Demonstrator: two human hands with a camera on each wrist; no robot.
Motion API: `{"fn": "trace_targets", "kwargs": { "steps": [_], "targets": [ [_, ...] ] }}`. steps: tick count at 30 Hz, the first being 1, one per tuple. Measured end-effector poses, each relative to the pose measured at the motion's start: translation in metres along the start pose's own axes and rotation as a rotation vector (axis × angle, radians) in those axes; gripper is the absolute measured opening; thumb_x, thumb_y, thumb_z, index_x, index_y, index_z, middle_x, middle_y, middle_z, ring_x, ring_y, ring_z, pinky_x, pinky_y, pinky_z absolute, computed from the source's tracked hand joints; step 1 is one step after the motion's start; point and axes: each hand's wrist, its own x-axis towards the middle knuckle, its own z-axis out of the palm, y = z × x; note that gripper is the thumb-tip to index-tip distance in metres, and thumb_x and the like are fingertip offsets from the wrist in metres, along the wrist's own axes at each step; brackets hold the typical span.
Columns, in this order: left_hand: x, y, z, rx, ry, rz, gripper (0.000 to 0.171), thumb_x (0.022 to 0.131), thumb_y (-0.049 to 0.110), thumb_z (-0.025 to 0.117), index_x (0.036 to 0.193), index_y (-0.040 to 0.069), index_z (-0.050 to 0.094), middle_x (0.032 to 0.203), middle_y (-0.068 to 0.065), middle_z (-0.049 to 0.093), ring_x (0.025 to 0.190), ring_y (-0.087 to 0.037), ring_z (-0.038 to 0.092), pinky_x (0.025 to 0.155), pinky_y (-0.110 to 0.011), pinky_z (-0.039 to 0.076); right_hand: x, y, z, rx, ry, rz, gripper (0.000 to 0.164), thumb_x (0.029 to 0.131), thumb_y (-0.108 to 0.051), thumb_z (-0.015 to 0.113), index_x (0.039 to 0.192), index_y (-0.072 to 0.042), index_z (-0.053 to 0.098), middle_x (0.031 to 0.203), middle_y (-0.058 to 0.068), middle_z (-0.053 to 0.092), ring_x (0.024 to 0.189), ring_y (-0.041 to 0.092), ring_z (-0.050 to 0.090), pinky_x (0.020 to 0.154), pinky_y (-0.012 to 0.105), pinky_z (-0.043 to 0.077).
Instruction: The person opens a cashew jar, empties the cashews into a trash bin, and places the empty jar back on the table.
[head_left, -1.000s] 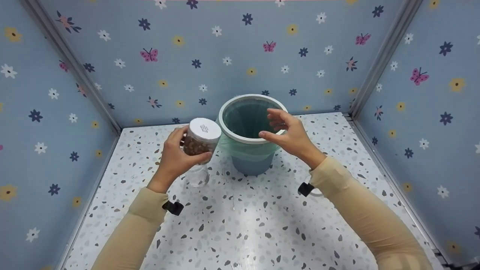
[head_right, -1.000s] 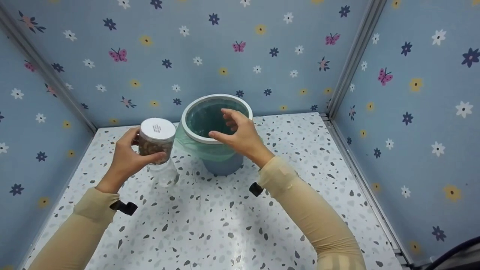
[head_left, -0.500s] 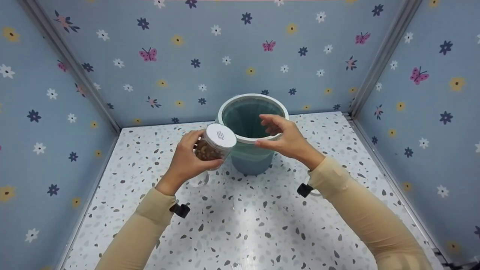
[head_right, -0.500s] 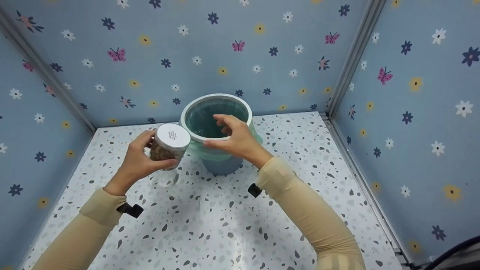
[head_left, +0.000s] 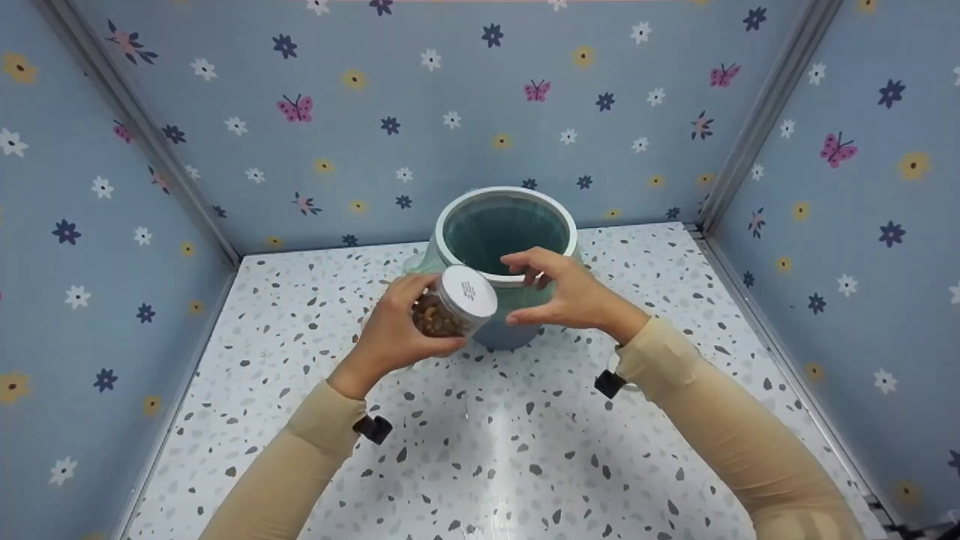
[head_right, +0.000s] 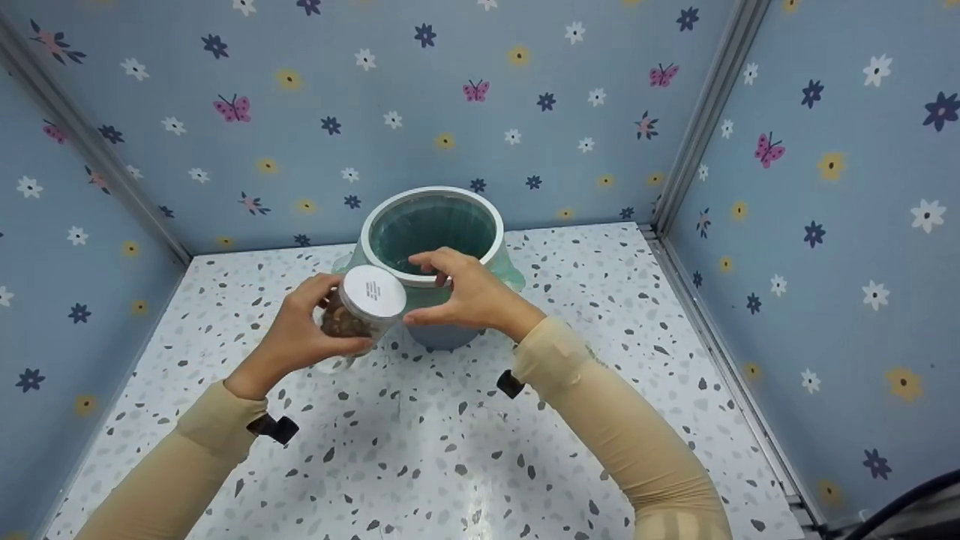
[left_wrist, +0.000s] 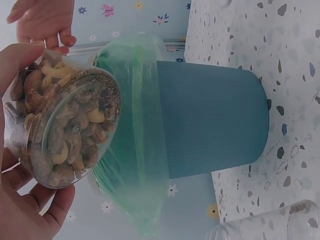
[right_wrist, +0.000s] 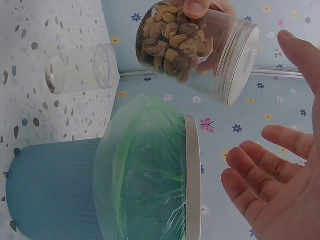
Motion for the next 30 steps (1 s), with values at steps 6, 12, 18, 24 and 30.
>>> {"fn": "trace_targets", "kwargs": {
  "steps": [6, 12, 18, 24, 30],
  "targets": [
    [0.0, 0.003, 0.008, 0.0, -0.034, 0.032, 0.087, 0.075, 0.035, 0.101, 0.149, 0.01, 0.062, 0.143, -0.008, 0.067, 0.133, -0.029, 0.06, 0.111, -0.055, 0.056, -0.001, -0.001, 0.003, 0.009, -0.063, -0.015, 0.079, 0.082, -0.023, 0.096, 0.151, -0.004, 0.061, 0.137, 0.02, 0.066, 0.114, 0.041, 0.063, 0.098, 0.057, 0.057],
    [0.001, 0.007, 0.016, 0.009, -0.059, 0.073, 0.084, 0.076, 0.037, 0.1, 0.146, 0.008, 0.063, 0.14, -0.007, 0.069, 0.128, -0.027, 0.061, 0.109, -0.052, 0.057, -0.003, 0.0, 0.007, -0.006, -0.088, -0.006, 0.081, 0.081, -0.026, 0.098, 0.151, -0.007, 0.061, 0.138, 0.013, 0.067, 0.113, 0.032, 0.062, 0.098, 0.05, 0.056],
    [0.001, 0.01, 0.022, -0.002, -0.068, 0.107, 0.083, 0.076, 0.036, 0.1, 0.145, 0.009, 0.063, 0.14, -0.008, 0.069, 0.127, -0.026, 0.062, 0.108, -0.05, 0.058, -0.003, 0.0, 0.009, -0.011, -0.106, 0.005, 0.083, 0.079, -0.027, 0.099, 0.15, -0.008, 0.061, 0.142, 0.011, 0.066, 0.114, 0.027, 0.061, 0.1, 0.044, 0.056],
    [0.0, 0.013, 0.026, -0.003, -0.072, 0.109, 0.085, 0.075, 0.036, 0.101, 0.146, 0.007, 0.063, 0.141, -0.008, 0.068, 0.128, -0.026, 0.061, 0.108, -0.05, 0.058, -0.003, -0.001, 0.011, -0.01, -0.118, 0.024, 0.086, 0.079, -0.029, 0.099, 0.152, -0.008, 0.059, 0.144, 0.01, 0.065, 0.119, 0.025, 0.063, 0.105, 0.046, 0.057],
    [0.001, 0.014, 0.03, 0.017, -0.076, 0.119, 0.085, 0.074, 0.038, 0.1, 0.144, 0.007, 0.063, 0.138, -0.008, 0.069, 0.125, -0.025, 0.061, 0.107, -0.048, 0.059, -0.005, -0.003, 0.015, -0.033, -0.123, 0.081, 0.087, 0.08, -0.038, 0.098, 0.152, -0.01, 0.058, 0.142, 0.007, 0.064, 0.115, 0.024, 0.06, 0.1, 0.047, 0.057]
  ]
}}
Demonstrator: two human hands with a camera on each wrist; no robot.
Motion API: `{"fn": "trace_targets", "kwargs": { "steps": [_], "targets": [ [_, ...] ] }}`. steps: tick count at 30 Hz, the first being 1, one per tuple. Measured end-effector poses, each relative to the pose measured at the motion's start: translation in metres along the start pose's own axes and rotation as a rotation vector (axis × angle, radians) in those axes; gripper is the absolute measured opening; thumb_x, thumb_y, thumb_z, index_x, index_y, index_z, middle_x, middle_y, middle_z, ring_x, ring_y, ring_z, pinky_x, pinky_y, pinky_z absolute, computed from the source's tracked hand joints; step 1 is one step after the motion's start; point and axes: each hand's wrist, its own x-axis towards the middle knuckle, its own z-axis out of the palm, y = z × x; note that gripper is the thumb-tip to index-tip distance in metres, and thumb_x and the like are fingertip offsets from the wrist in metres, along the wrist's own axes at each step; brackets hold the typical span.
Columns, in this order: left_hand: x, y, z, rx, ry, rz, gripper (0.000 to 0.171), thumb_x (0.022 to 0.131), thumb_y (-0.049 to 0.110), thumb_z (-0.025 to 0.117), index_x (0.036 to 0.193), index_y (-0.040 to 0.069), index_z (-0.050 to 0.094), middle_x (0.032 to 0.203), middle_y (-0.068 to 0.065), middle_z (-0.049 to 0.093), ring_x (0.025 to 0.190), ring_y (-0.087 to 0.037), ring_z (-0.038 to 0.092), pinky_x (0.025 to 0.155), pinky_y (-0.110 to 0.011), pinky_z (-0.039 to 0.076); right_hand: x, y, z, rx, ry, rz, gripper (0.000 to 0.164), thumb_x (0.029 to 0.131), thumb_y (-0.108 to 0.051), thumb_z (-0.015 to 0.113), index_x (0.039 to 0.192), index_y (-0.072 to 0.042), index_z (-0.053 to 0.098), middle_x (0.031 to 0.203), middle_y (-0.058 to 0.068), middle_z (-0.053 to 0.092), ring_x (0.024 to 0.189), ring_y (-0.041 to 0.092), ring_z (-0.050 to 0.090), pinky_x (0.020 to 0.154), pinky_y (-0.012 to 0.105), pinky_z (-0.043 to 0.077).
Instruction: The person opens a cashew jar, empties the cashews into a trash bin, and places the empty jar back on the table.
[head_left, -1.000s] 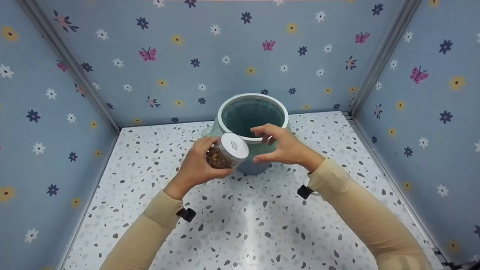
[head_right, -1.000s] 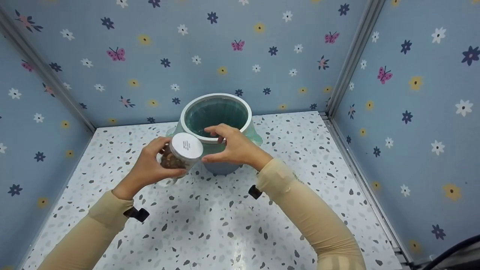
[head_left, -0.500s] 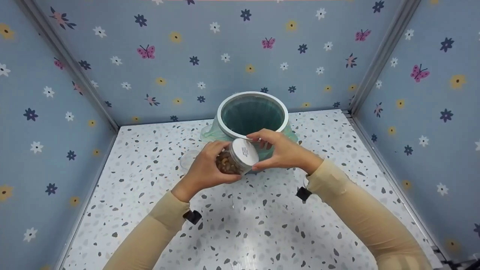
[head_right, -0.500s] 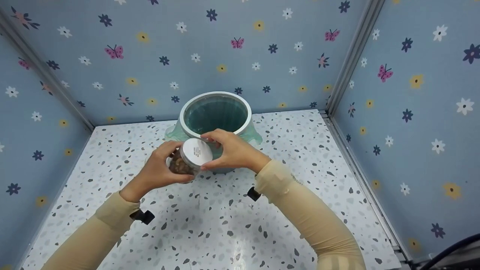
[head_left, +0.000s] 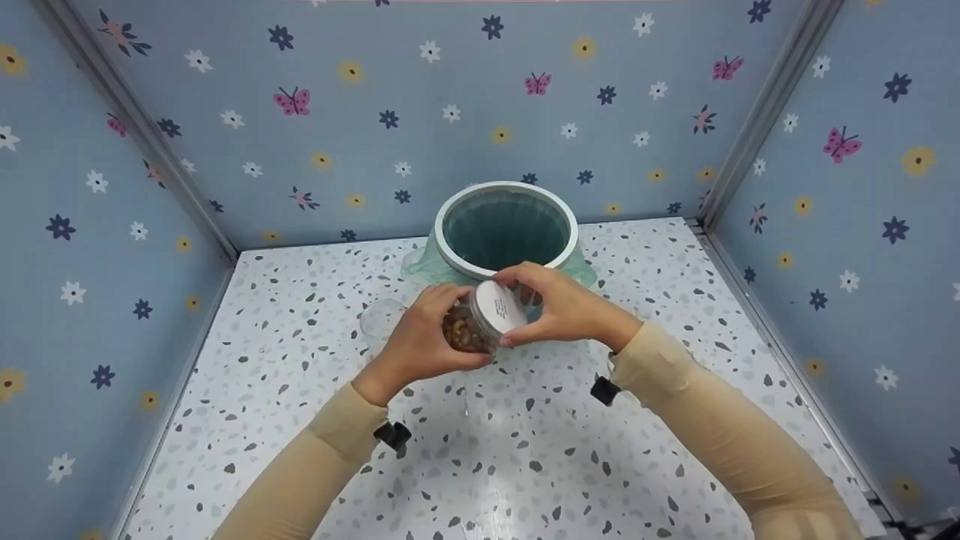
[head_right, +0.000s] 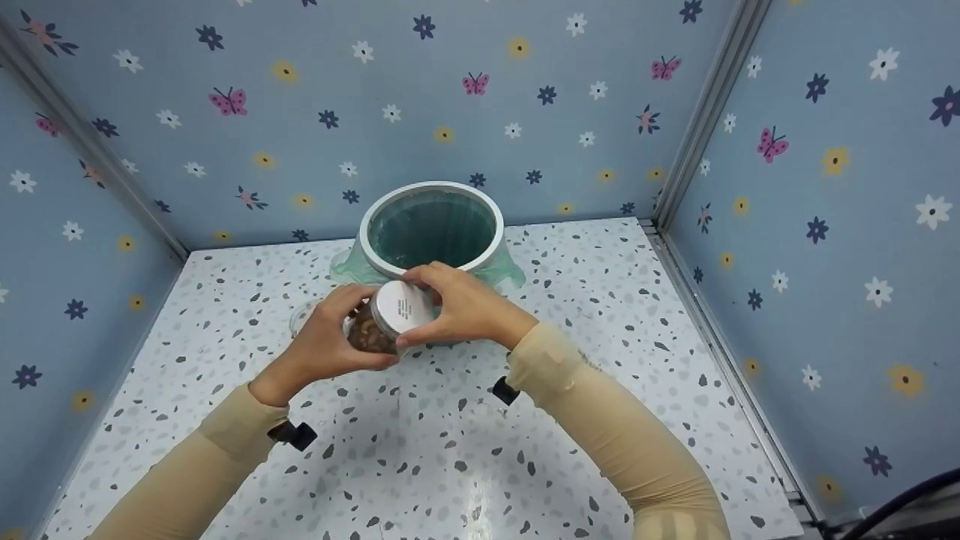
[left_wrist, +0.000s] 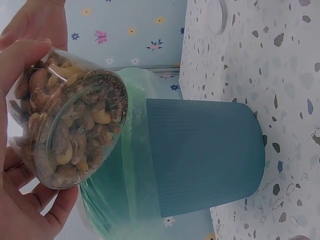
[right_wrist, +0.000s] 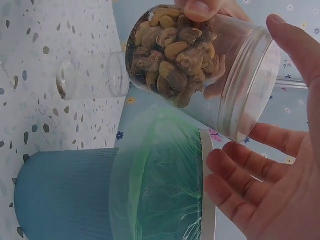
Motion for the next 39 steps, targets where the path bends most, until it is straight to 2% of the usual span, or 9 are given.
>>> {"fn": "trace_targets", "kwargs": {
  "steps": [8, 11, 15, 20, 24, 31, 34, 39],
  "targets": [
    [0.002, 0.001, 0.003, -0.008, 0.01, 0.016, 0.083, 0.073, 0.034, 0.102, 0.142, 0.006, 0.064, 0.134, -0.008, 0.069, 0.121, -0.025, 0.061, 0.104, -0.047, 0.06, 0.002, 0.0, 0.005, -0.005, 0.011, 0.022, 0.088, 0.079, -0.044, 0.097, 0.149, -0.011, 0.056, 0.135, 0.006, 0.063, 0.112, 0.022, 0.059, 0.091, 0.039, 0.057],
    [0.003, 0.001, 0.005, -0.006, 0.007, 0.016, 0.083, 0.075, 0.037, 0.1, 0.142, 0.006, 0.063, 0.134, -0.007, 0.069, 0.121, -0.024, 0.061, 0.104, -0.045, 0.06, 0.002, -0.001, 0.006, -0.002, 0.021, 0.026, 0.085, 0.079, -0.045, 0.097, 0.146, -0.011, 0.056, 0.132, 0.006, 0.063, 0.109, 0.022, 0.059, 0.089, 0.037, 0.056],
    [0.002, 0.0, 0.008, -0.012, 0.009, 0.011, 0.083, 0.076, 0.038, 0.099, 0.144, 0.006, 0.062, 0.136, -0.008, 0.068, 0.122, -0.024, 0.06, 0.105, -0.045, 0.059, 0.001, -0.001, 0.009, 0.016, 0.043, 0.032, 0.081, 0.081, -0.042, 0.096, 0.144, -0.01, 0.056, 0.132, 0.006, 0.062, 0.111, 0.022, 0.058, 0.091, 0.037, 0.056],
    [0.001, 0.0, 0.013, -0.023, 0.014, 0.004, 0.086, 0.078, 0.039, 0.098, 0.147, 0.007, 0.058, 0.14, -0.01, 0.065, 0.125, -0.026, 0.058, 0.108, -0.049, 0.057, 0.001, 0.0, 0.013, 0.004, 0.097, -0.014, 0.078, 0.08, -0.04, 0.094, 0.14, -0.006, 0.057, 0.131, 0.009, 0.062, 0.111, 0.023, 0.059, 0.093, 0.038, 0.056],
    [0.001, -0.002, 0.018, -0.058, 0.017, 0.016, 0.087, 0.078, 0.035, 0.098, 0.149, 0.008, 0.055, 0.141, -0.01, 0.063, 0.126, -0.026, 0.058, 0.108, -0.05, 0.057, 0.0, 0.001, 0.015, -0.004, 0.143, -0.041, 0.078, 0.077, -0.038, 0.093, 0.136, -0.002, 0.058, 0.126, 0.012, 0.064, 0.107, 0.023, 0.06, 0.091, 0.038, 0.055],
    [-0.001, -0.005, 0.028, -0.174, -0.012, 0.006, 0.098, 0.078, 0.034, 0.1, 0.156, 0.012, 0.045, 0.151, -0.007, 0.057, 0.132, -0.021, 0.06, 0.11, -0.044, 0.058, -0.001, 0.004, 0.02, 0.011, 0.177, -0.019, 0.076, 0.078, -0.042, 0.089, 0.135, -0.003, 0.057, 0.122, 0.011, 0.065, 0.104, 0.021, 0.06, 0.088, 0.036, 0.056],
    [-0.002, -0.005, 0.033, -0.192, -0.002, -0.004, 0.105, 0.076, 0.034, 0.101, 0.159, 0.012, 0.041, 0.155, -0.009, 0.056, 0.135, -0.024, 0.06, 0.111, -0.045, 0.058, -0.002, 0.005, 0.023, 0.029, 0.191, -0.014, 0.076, 0.078, -0.043, 0.089, 0.134, -0.002, 0.057, 0.121, 0.012, 0.065, 0.103, 0.022, 0.06, 0.087, 0.035, 0.056],
    [-0.003, -0.003, 0.039, -0.183, 0.026, -0.013, 0.1, 0.077, 0.032, 0.101, 0.157, 0.008, 0.046, 0.152, -0.011, 0.059, 0.132, -0.025, 0.062, 0.109, -0.046, 0.059, -0.006, 0.009, 0.027, 0.066, 0.201, 0.013, 0.076, 0.079, -0.044, 0.087, 0.136, -0.004, 0.057, 0.124, 0.011, 0.065, 0.105, 0.022, 0.06, 0.088, 0.036, 0.057]
  ]
}}
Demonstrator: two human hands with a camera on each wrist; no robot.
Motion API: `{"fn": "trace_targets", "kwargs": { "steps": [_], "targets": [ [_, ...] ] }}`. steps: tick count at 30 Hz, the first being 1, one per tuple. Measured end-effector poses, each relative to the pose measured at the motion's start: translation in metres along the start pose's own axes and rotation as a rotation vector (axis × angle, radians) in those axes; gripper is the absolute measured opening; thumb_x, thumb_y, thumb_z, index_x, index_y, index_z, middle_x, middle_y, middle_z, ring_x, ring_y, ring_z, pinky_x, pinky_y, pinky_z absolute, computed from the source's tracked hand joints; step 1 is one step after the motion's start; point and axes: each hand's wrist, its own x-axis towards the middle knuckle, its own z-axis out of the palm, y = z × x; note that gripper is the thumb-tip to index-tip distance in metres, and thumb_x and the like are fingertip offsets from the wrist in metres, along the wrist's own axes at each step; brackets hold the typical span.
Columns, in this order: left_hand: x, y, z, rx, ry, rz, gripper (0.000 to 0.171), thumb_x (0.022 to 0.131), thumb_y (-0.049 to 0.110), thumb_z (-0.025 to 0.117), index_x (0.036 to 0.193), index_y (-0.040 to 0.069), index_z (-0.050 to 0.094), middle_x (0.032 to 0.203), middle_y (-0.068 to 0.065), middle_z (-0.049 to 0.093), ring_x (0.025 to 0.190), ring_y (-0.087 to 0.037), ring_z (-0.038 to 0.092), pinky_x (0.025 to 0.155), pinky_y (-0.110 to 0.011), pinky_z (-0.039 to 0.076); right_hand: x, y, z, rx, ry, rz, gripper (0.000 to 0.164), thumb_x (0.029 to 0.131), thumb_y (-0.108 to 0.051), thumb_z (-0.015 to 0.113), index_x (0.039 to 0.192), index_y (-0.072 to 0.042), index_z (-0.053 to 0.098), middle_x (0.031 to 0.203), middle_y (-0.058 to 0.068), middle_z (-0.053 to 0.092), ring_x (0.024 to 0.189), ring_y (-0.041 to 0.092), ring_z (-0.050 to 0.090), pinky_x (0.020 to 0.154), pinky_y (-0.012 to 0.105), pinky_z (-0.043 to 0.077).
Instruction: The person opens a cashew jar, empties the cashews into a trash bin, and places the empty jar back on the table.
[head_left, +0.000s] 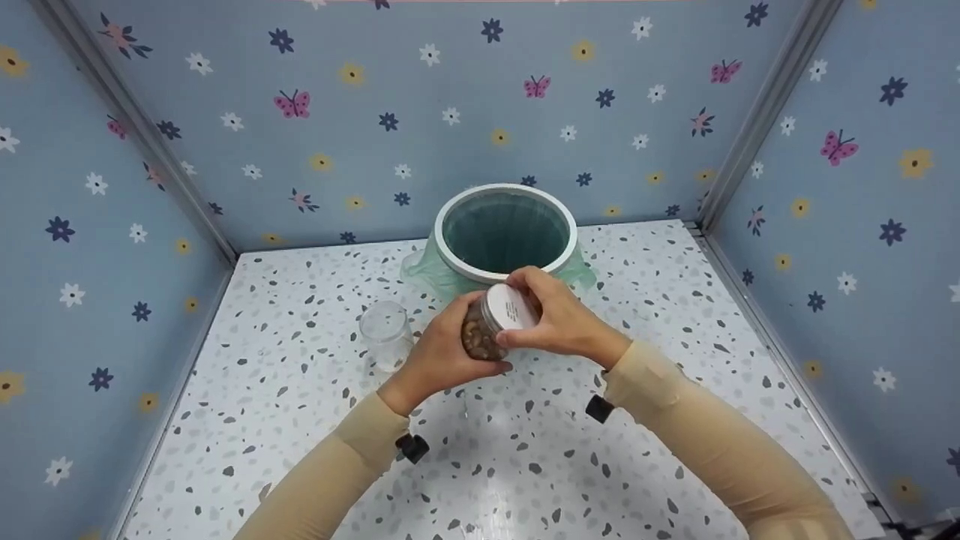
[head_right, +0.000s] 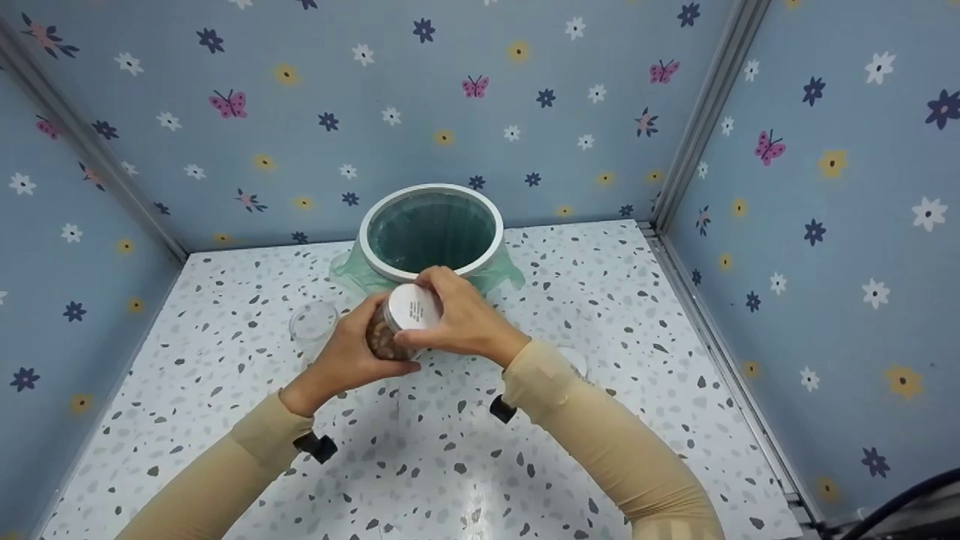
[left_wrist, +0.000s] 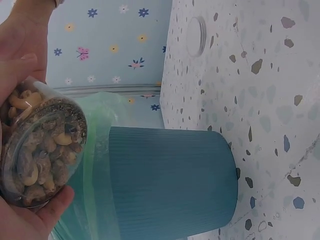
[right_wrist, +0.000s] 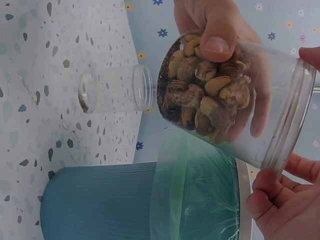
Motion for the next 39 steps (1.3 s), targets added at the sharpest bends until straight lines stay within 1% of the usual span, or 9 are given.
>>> {"fn": "trace_targets", "kwargs": {
  "steps": [4, 10, 15, 19, 21, 25, 30, 33, 39],
  "targets": [
    [0.001, 0.0, 0.002, 0.028, 0.014, -0.015, 0.093, 0.078, 0.03, 0.1, 0.154, 0.008, 0.05, 0.148, -0.01, 0.062, 0.129, -0.024, 0.064, 0.107, -0.044, 0.06, -0.002, 0.002, 0.002, -0.014, 0.01, -0.004, 0.077, 0.081, -0.044, 0.085, 0.139, -0.003, 0.055, 0.127, 0.013, 0.064, 0.107, 0.024, 0.06, 0.089, 0.04, 0.057],
    [0.004, 0.003, 0.001, 0.068, 0.049, -0.029, 0.09, 0.077, 0.03, 0.1, 0.151, 0.007, 0.054, 0.144, -0.01, 0.066, 0.125, -0.024, 0.067, 0.105, -0.043, 0.061, -0.001, 0.004, 0.003, -0.054, 0.043, -0.028, 0.076, 0.085, -0.044, 0.085, 0.141, -0.002, 0.056, 0.131, 0.014, 0.063, 0.108, 0.024, 0.058, 0.09, 0.042, 0.057],
    [0.006, 0.006, 0.002, 0.091, 0.072, -0.035, 0.089, 0.077, 0.03, 0.099, 0.15, 0.006, 0.055, 0.14, -0.011, 0.068, 0.121, -0.024, 0.069, 0.102, -0.043, 0.062, 0.0, 0.0, 0.004, -0.055, 0.065, 0.013, 0.074, 0.088, -0.046, 0.084, 0.142, -0.003, 0.056, 0.134, 0.014, 0.062, 0.111, 0.026, 0.059, 0.093, 0.045, 0.058],
    [0.006, 0.01, 0.004, 0.132, 0.097, -0.047, 0.087, 0.077, 0.031, 0.099, 0.149, 0.006, 0.057, 0.139, -0.011, 0.07, 0.119, -0.024, 0.071, 0.101, -0.043, 0.063, 0.001, -0.005, 0.006, -0.083, 0.087, 0.06, 0.073, 0.091, -0.05, 0.081, 0.143, -0.005, 0.056, 0.135, 0.014, 0.063, 0.112, 0.027, 0.061, 0.094, 0.046, 0.06],
    [0.007, 0.011, 0.005, 0.153, 0.108, -0.047, 0.086, 0.076, 0.032, 0.099, 0.148, 0.006, 0.058, 0.137, -0.011, 0.071, 0.118, -0.024, 0.071, 0.101, -0.043, 0.063, 0.001, -0.006, 0.008, -0.105, 0.11, 0.068, 0.071, 0.091, -0.051, 0.078, 0.142, -0.005, 0.057, 0.134, 0.014, 0.063, 0.11, 0.027, 0.062, 0.092, 0.046, 0.06],
    [0.008, 0.014, 0.005, 0.168, 0.12, -0.021, 0.086, 0.076, 0.034, 0.098, 0.147, 0.006, 0.058, 0.136, -0.009, 0.071, 0.117, -0.022, 0.072, 0.101, -0.041, 0.063, 0.001, -0.007, 0.012, -0.127, 0.177, 0.043, 0.066, 0.091, -0.05, 0.075, 0.135, -0.004, 0.059, 0.127, 0.015, 0.064, 0.103, 0.027, 0.062, 0.086, 0.044, 0.06],
    [0.009, 0.017, 0.003, 0.166, 0.131, 0.051, 0.086, 0.074, 0.032, 0.1, 0.145, 0.004, 0.06, 0.134, -0.01, 0.073, 0.114, -0.023, 0.074, 0.098, -0.039, 0.064, -0.001, -0.009, 0.016, -0.111, 0.258, -0.015, 0.063, 0.086, -0.048, 0.075, 0.129, -0.003, 0.061, 0.119, 0.013, 0.065, 0.098, 0.025, 0.062, 0.082, 0.041, 0.06],
    [0.01, 0.018, 0.001, 0.174, 0.133, 0.083, 0.086, 0.073, 0.031, 0.1, 0.144, 0.003, 0.061, 0.132, -0.011, 0.073, 0.111, -0.024, 0.075, 0.096, -0.04, 0.065, -0.001, -0.011, 0.017, -0.108, 0.278, -0.044, 0.064, 0.085, -0.048, 0.075, 0.128, -0.003, 0.061, 0.118, 0.013, 0.065, 0.098, 0.025, 0.062, 0.083, 0.041, 0.061],
    [0.01, 0.018, -0.003, 0.181, 0.126, 0.111, 0.085, 0.072, 0.03, 0.101, 0.143, 0.001, 0.061, 0.13, -0.012, 0.074, 0.109, -0.025, 0.076, 0.094, -0.039, 0.066, -0.002, -0.013, 0.017, -0.112, 0.291, -0.096, 0.064, 0.084, -0.047, 0.074, 0.126, -0.001, 0.062, 0.115, 0.015, 0.065, 0.096, 0.027, 0.063, 0.081, 0.042, 0.062]
  ]
}}
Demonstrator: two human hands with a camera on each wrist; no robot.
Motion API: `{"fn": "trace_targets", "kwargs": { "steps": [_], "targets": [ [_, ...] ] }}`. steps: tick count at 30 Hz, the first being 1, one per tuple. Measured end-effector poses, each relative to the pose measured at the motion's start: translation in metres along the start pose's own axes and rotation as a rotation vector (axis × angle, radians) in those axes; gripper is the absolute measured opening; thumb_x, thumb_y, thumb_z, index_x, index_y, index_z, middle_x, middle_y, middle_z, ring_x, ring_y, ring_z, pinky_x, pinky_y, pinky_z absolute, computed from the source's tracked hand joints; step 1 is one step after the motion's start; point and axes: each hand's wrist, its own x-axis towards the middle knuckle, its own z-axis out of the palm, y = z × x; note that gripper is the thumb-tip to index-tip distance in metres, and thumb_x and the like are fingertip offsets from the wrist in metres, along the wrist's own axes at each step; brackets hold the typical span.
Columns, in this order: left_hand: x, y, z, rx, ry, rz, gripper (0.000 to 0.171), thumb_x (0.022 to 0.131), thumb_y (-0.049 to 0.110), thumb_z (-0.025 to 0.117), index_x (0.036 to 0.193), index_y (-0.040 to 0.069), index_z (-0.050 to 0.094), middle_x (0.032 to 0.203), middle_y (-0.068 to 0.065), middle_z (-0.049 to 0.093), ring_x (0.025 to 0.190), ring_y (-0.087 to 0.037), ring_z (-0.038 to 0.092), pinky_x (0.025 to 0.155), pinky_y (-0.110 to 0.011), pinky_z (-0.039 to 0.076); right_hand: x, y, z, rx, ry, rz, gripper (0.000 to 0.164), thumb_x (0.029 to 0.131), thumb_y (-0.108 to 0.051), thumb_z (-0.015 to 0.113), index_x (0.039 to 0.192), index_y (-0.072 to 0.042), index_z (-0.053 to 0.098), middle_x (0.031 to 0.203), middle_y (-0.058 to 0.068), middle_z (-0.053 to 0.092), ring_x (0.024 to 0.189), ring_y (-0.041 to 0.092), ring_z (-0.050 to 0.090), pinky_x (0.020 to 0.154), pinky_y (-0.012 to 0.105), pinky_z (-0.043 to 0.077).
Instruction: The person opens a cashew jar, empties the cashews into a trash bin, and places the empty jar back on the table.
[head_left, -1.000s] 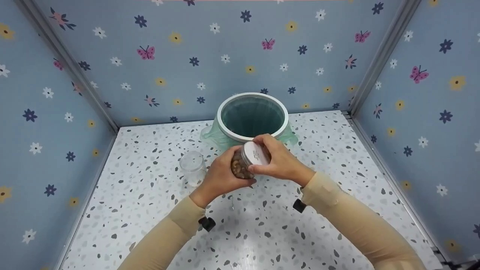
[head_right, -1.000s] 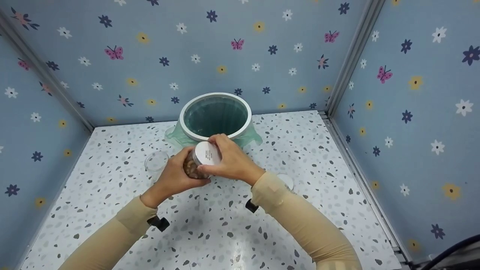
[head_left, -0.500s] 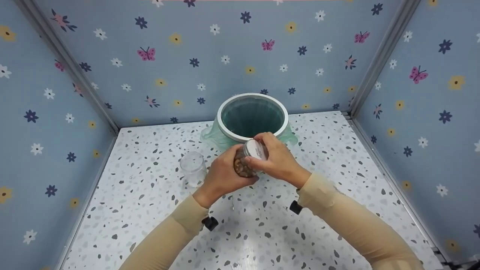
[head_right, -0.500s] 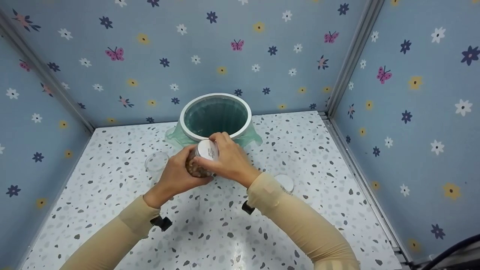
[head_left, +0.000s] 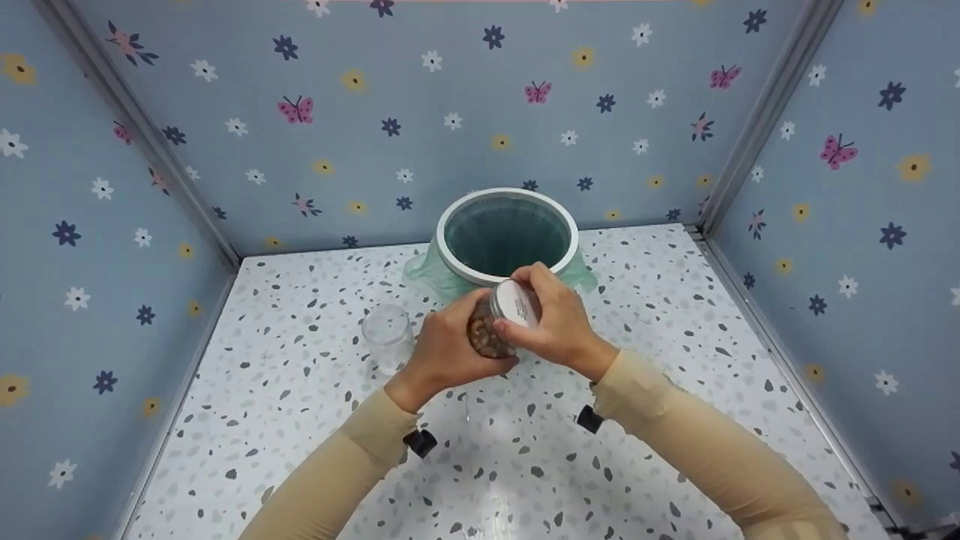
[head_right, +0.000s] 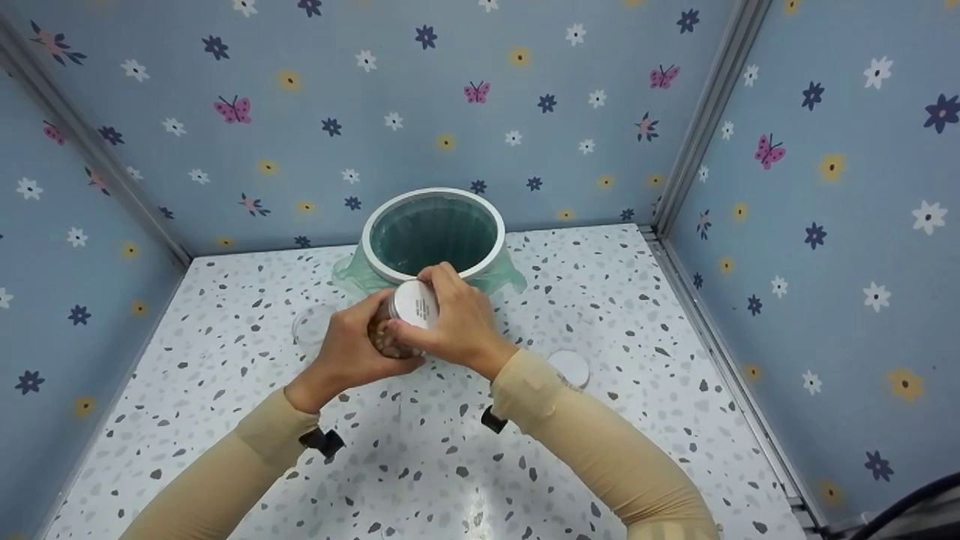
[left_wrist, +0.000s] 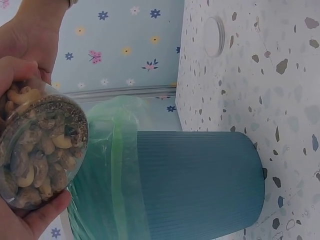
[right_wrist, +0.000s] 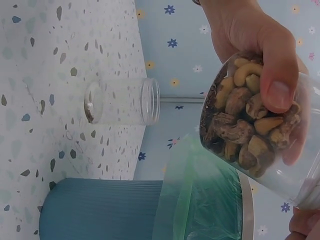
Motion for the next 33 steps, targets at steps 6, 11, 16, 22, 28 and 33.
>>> {"fn": "trace_targets", "kwargs": {
  "steps": [6, 11, 16, 22, 28, 33],
  "targets": [
    [0.002, 0.0, -0.003, 0.006, -0.016, 0.039, 0.084, 0.072, 0.031, 0.1, 0.14, 0.0, 0.063, 0.128, -0.013, 0.076, 0.108, -0.025, 0.077, 0.093, -0.038, 0.066, -0.001, 0.001, -0.002, -0.024, 0.021, -0.06, 0.065, 0.086, -0.053, 0.073, 0.124, -0.002, 0.063, 0.113, 0.014, 0.067, 0.091, 0.025, 0.063, 0.076, 0.039, 0.061],
    [0.005, 0.001, -0.008, -0.031, -0.053, 0.043, 0.085, 0.073, 0.033, 0.1, 0.142, 0.002, 0.062, 0.13, -0.011, 0.075, 0.111, -0.023, 0.075, 0.096, -0.036, 0.065, 0.001, 0.0, -0.007, -0.037, 0.014, -0.118, 0.064, 0.085, -0.051, 0.074, 0.125, -0.002, 0.062, 0.112, 0.013, 0.067, 0.091, 0.024, 0.064, 0.076, 0.039, 0.061],
    [0.006, 0.0, -0.013, -0.112, -0.116, 0.025, 0.085, 0.073, 0.034, 0.1, 0.144, 0.005, 0.062, 0.133, -0.008, 0.074, 0.114, -0.02, 0.072, 0.1, -0.036, 0.064, 0.004, 0.004, -0.011, -0.03, -0.042, -0.198, 0.068, 0.084, -0.055, 0.072, 0.126, -0.003, 0.06, 0.114, 0.013, 0.067, 0.093, 0.023, 0.064, 0.077, 0.038, 0.06],
    [0.006, -0.005, -0.019, -0.214, -0.209, 0.006, 0.086, 0.073, 0.033, 0.101, 0.146, 0.008, 0.062, 0.135, -0.004, 0.072, 0.115, -0.017, 0.069, 0.101, -0.038, 0.062, 0.008, 0.009, -0.017, 0.008, -0.168, -0.297, 0.074, 0.089, -0.063, 0.07, 0.132, -0.005, 0.058, 0.121, 0.011, 0.064, 0.1, 0.021, 0.063, 0.08, 0.038, 0.06],
    [0.005, -0.009, -0.023, -0.283, -0.269, -0.017, 0.085, 0.075, 0.033, 0.1, 0.148, 0.011, 0.061, 0.136, -0.003, 0.071, 0.116, -0.017, 0.067, 0.1, -0.037, 0.062, 0.011, 0.01, -0.025, 0.023, -0.295, -0.323, 0.072, 0.086, -0.048, 0.079, 0.143, -0.012, 0.057, 0.134, 0.008, 0.059, 0.114, 0.02, 0.061, 0.088, 0.04, 0.06],
    [0.004, -0.011, -0.023, -0.296, -0.271, -0.041, 0.089, 0.078, 0.033, 0.1, 0.152, 0.011, 0.056, 0.14, -0.004, 0.069, 0.121, -0.018, 0.067, 0.103, -0.04, 0.061, 0.013, 0.005, -0.032, -0.014, -0.357, -0.264, 0.079, 0.086, -0.046, 0.085, 0.152, -0.018, 0.054, 0.143, 0.008, 0.055, 0.119, 0.022, 0.061, 0.094, 0.045, 0.06]
  ]
}}
